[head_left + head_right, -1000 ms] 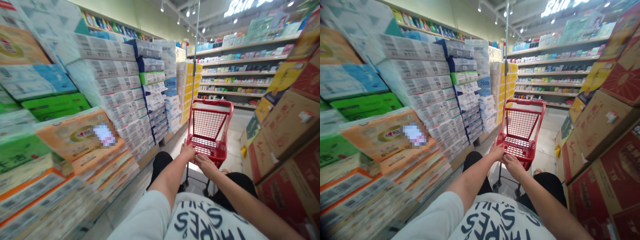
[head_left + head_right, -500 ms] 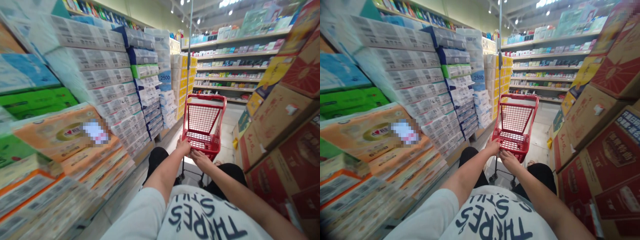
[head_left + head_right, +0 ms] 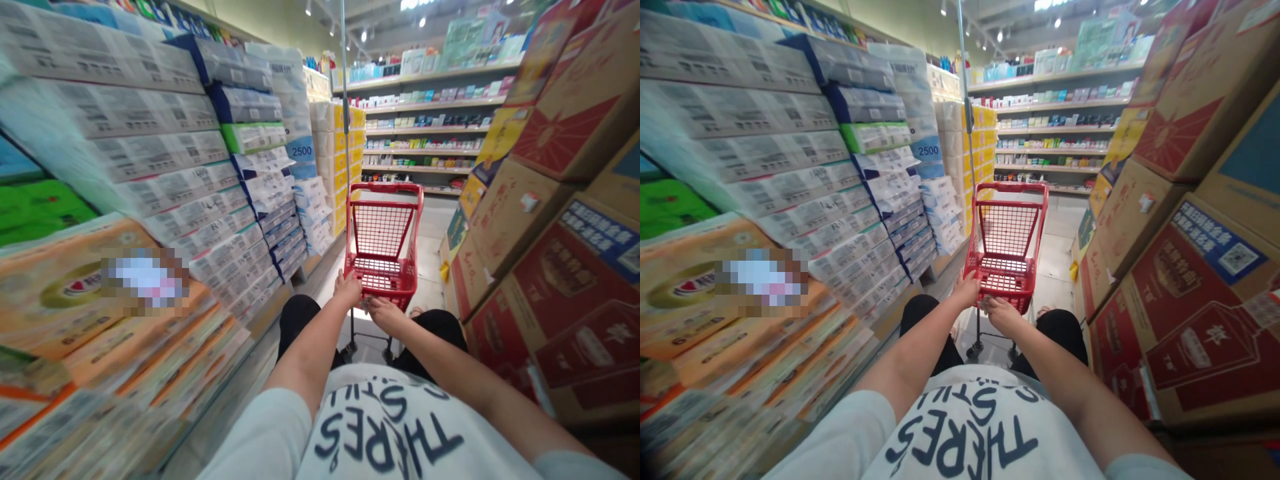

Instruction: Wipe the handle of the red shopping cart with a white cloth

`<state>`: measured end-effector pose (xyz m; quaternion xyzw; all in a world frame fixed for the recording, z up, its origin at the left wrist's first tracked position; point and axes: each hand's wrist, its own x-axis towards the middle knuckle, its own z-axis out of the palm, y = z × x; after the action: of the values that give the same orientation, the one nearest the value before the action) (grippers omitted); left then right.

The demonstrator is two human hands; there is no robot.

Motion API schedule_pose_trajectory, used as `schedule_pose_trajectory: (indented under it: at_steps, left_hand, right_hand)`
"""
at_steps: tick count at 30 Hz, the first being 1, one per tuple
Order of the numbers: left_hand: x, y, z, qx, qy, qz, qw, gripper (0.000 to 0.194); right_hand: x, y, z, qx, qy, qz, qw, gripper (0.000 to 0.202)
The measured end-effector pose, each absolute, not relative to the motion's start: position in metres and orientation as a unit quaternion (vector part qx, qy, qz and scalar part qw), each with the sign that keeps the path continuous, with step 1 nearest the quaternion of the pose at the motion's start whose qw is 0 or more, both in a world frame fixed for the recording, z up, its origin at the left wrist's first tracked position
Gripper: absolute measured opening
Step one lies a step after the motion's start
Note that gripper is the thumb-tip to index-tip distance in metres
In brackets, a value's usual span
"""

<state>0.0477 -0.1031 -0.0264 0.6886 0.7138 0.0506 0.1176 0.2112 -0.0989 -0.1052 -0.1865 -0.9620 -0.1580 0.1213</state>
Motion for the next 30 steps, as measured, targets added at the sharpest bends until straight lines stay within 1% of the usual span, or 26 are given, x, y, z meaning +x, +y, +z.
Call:
schedule_pose_trajectory:
  at_steps: [6,10,13,18,20,22,24,26,30]
  left_hand:
    - [0.049,-0.103,-0.029,0.684,0.720,0.050,0.107,0.041]
    - [0.050,-0.104,-0.030,0.686,0.721,0.041,0.091,0.041]
    - [0.050,-0.107,-0.029,0.690,0.719,0.033,0.080,0.042]
    - [0.051,-0.110,-0.027,0.705,0.708,0.036,0.011,0.044]
    - [0.050,-0.110,-0.026,0.717,0.696,0.028,-0.009,0.044]
    - [0.050,-0.110,-0.026,0.724,0.690,0.011,-0.001,0.044]
    - [0.050,-0.109,-0.026,0.723,0.691,0.001,0.017,0.043]
    - [0.049,-0.108,-0.028,0.713,0.700,0.011,0.024,0.044]
    - [0.049,-0.107,-0.032,0.707,0.707,0.027,0.014,0.047]
  right_hand:
    - [0.211,-0.101,-0.112,-0.207,-0.960,-0.135,0.134,0.026]
    - [0.212,-0.102,-0.111,-0.216,-0.954,-0.141,0.155,0.029]
    - [0.214,-0.103,-0.110,-0.206,-0.957,-0.144,0.148,0.030]
    - [0.217,-0.105,-0.113,-0.226,-0.951,-0.136,0.164,0.029]
    - [0.219,-0.105,-0.113,-0.235,-0.951,-0.129,0.155,0.025]
    - [0.221,-0.106,-0.112,-0.240,-0.951,-0.128,0.148,0.021]
    - [0.225,-0.107,-0.111,-0.239,-0.947,-0.142,0.162,0.023]
    - [0.227,-0.107,-0.109,-0.239,-0.942,-0.155,0.175,0.025]
    - [0.229,-0.107,-0.107,-0.241,-0.945,-0.145,0.166,0.021]
